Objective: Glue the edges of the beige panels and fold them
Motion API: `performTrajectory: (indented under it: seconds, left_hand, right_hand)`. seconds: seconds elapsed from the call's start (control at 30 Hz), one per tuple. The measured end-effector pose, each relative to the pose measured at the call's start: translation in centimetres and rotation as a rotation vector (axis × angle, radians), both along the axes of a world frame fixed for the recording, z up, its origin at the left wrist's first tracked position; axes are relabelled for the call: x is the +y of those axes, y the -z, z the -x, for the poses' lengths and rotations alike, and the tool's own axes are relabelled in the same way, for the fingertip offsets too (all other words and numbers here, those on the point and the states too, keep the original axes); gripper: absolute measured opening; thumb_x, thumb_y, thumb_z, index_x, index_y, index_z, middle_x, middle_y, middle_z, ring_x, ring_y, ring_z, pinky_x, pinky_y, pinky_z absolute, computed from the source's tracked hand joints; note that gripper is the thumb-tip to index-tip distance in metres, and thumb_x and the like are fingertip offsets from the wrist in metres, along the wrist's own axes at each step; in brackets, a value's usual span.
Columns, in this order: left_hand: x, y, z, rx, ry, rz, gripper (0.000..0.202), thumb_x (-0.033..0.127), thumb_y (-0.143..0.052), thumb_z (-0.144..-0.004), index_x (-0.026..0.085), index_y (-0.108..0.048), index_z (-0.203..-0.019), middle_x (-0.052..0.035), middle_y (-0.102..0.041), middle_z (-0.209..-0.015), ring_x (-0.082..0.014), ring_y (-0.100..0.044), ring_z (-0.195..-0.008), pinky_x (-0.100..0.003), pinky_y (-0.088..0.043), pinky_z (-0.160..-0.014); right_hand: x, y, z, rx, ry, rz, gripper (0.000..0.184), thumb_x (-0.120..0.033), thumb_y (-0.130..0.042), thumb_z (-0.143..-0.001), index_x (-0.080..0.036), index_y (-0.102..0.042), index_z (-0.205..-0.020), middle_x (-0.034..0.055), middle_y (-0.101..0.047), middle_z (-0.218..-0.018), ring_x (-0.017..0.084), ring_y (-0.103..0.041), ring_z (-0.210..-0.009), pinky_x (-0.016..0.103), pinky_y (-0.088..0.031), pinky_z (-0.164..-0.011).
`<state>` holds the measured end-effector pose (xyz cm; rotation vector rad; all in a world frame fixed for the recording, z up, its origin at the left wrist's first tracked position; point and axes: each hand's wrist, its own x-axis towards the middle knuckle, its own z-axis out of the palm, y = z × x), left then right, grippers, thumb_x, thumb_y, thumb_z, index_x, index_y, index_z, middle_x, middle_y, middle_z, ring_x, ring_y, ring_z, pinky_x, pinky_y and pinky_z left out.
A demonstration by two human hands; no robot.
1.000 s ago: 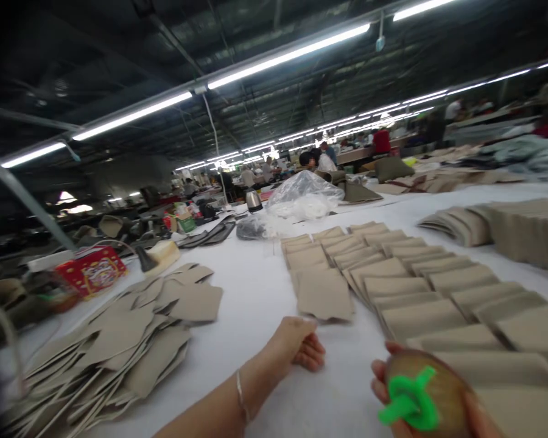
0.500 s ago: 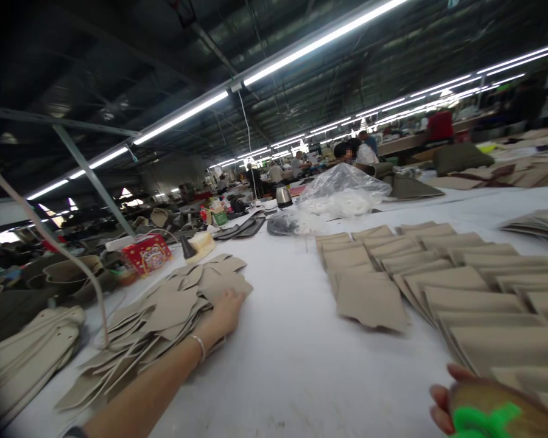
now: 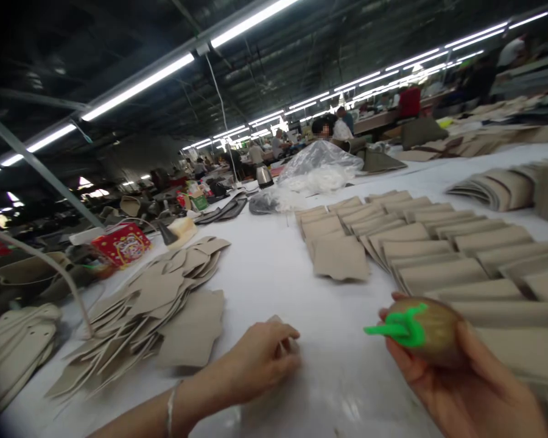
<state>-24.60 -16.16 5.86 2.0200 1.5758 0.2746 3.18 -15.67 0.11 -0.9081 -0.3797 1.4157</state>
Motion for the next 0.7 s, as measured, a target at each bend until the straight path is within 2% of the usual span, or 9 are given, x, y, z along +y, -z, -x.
performTrajectory:
  seconds: [0.03,0.1,0.13,0.23,0.33,0.47,0.7]
  left_hand:
    - [-1.0,-0.2,-0.6,-0.014,0.045,0.039,0.034,0.029,-0.057,-0.084,0.025,-0.068,-0.116,-0.0086,-0.069,-0.100,-0.0266,-0.062,-0.088,-0.035,-0.047,-0.080]
    - [-2.5,-0.3,-1.2,0.004,0.082,0.104,0.039,0.031,-0.059,-0.082,0.024,-0.066,-0.120,-0.0094,-0.067,-0.107,-0.0277,-0.060,-0.095,-0.034,-0.046,-0.083]
    - [-3.1,-0.2,-1.2,0.024,0.086,0.125,0.040,0.030,-0.060,-0.081,0.023,-0.066,-0.120,-0.0100,-0.065,-0.112,-0.0281,-0.059,-0.099,-0.035,-0.045,-0.086]
    - [-4.6,1.0,-1.1,0.075,0.067,0.155,0.050,0.028,-0.061,-0.080,0.022,-0.059,-0.129,-0.0123,-0.057,-0.123,-0.0290,-0.054,-0.109,-0.036,-0.041,-0.096]
    - [-5.7,2.2,-1.6,0.139,0.010,0.154,0.058,0.028,-0.060,-0.080,0.018,-0.052,-0.137,-0.0159,-0.052,-0.127,-0.0311,-0.049,-0.115,-0.039,-0.039,-0.101]
    - [-6.1,2.8,-2.7,0.199,-0.030,0.126,0.047,0.022,-0.058,-0.081,0.015,-0.056,-0.127,-0.0184,-0.052,-0.124,-0.0334,-0.049,-0.113,-0.042,-0.039,-0.099]
    - [-5.5,2.0,-4.4,0.320,-0.002,0.120,0.045,0.019,-0.057,-0.076,0.008,-0.056,-0.120,-0.0222,-0.053,-0.116,-0.0377,-0.051,-0.108,-0.046,-0.043,-0.092]
  right_hand:
    - [-0.2,-1.0,0.4,0.067,0.051,0.086,0.036,-0.056,-0.069,-0.082,-0.030,-0.076,-0.106,0.0088,-0.060,-0.137,0.024,-0.069,-0.101,0.024,-0.059,-0.072]
    - [-0.3,-2.3,1.0,0.126,0.019,0.068,0.037,-0.052,-0.070,-0.080,-0.027,-0.076,-0.107,0.0099,-0.062,-0.133,0.027,-0.068,-0.103,0.028,-0.060,-0.071]
    - [-0.3,-2.6,1.2,0.124,0.023,0.054,0.033,-0.046,-0.072,-0.079,-0.025,-0.075,-0.104,0.0102,-0.067,-0.126,0.027,-0.070,-0.097,0.030,-0.061,-0.068]
    - [-0.2,-2.7,1.5,0.143,-0.006,-0.042,0.026,-0.038,-0.069,-0.081,-0.023,-0.073,-0.102,0.0072,-0.073,-0.106,0.024,-0.071,-0.087,0.033,-0.062,-0.066]
    - [-0.2,-2.5,1.7,0.159,-0.025,-0.086,0.023,-0.035,-0.066,-0.082,-0.022,-0.072,-0.101,0.0049,-0.074,-0.102,0.022,-0.072,-0.086,0.032,-0.061,-0.066]
    - [-0.3,-2.6,1.9,0.145,-0.025,-0.098,0.018,-0.032,-0.066,-0.081,-0.024,-0.074,-0.095,0.0045,-0.075,-0.102,0.024,-0.072,-0.085,0.034,-0.062,-0.065]
    - [-0.6,-2.5,2.1,0.147,-0.069,-0.140,0.021,-0.031,-0.073,-0.076,-0.023,-0.074,-0.095,0.0056,-0.074,-0.105,0.026,-0.072,-0.088,0.036,-0.063,-0.064]
